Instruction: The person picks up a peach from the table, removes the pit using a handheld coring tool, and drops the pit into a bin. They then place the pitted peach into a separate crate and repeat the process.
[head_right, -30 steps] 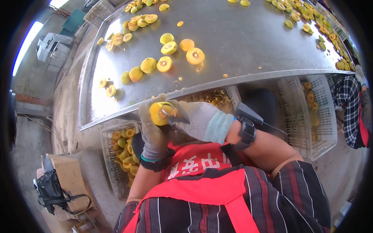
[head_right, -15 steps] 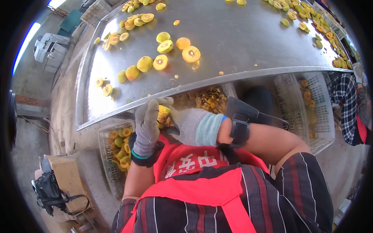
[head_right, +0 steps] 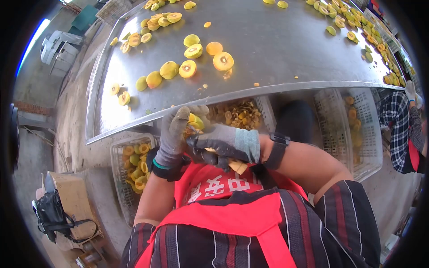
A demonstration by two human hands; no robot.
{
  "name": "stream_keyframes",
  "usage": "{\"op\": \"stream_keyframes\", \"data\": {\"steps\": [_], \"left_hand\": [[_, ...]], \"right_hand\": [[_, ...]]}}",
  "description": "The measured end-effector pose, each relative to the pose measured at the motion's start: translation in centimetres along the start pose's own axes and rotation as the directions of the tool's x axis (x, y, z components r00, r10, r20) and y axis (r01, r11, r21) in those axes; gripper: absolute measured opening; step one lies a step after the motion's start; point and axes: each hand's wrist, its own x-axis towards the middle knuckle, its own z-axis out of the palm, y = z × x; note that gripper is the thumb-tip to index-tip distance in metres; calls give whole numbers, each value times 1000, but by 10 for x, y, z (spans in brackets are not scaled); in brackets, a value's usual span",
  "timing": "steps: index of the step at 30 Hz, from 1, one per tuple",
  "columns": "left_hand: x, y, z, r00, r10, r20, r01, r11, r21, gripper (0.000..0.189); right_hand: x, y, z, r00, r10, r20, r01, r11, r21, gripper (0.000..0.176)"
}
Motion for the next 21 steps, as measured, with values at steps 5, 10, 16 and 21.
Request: {"op": "stream_keyframes", "data": {"steps": [5, 10, 16, 21], "left_hand": [[1, 2, 12, 991, 44, -128, -53, 996, -70, 46], [6, -6, 24, 924, 268, -272, -246, 963, 113, 45], [-5, -2, -1, 893, -50, -447, -106, 943, -317, 43], [-78, 44, -81, 794, -44, -606, 204, 959, 198, 35]], "right_hand": [[5, 15, -7, 995, -79, 62, 62, 969, 238, 29], [16, 26, -12, 963, -113, 244, -87, 728, 680, 31], [1, 23, -15, 974, -180, 135, 130, 940, 314, 37], [-10, 28, -41, 998, 44, -42, -45, 999, -28, 55]]}}
